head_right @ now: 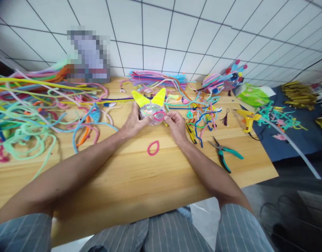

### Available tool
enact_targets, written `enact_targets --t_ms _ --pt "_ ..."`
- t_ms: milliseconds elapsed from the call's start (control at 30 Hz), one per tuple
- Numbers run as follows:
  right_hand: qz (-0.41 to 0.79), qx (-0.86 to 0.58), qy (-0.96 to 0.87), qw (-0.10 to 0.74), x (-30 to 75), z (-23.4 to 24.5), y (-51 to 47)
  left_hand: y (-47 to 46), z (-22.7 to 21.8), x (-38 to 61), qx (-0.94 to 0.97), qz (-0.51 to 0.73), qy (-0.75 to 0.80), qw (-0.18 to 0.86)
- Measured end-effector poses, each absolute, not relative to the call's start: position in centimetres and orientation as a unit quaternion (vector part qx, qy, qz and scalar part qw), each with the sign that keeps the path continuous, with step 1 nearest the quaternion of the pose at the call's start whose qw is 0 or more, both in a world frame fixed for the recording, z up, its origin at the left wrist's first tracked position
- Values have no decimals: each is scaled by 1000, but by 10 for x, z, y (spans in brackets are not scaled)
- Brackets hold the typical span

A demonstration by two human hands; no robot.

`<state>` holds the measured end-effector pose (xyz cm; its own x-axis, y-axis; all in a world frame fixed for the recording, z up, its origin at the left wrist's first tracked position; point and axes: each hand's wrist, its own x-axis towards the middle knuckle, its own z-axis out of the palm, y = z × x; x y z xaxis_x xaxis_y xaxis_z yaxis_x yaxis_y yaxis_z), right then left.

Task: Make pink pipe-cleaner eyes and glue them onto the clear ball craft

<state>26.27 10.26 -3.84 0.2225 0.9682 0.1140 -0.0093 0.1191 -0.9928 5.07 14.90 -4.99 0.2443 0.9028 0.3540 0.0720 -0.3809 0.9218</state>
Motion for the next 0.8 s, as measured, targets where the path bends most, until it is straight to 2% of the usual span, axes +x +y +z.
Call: enact_targets --t_ms 800 --pt "416 -510 -462 595 267 -43 104 144 -42 55 653 484 372 449"
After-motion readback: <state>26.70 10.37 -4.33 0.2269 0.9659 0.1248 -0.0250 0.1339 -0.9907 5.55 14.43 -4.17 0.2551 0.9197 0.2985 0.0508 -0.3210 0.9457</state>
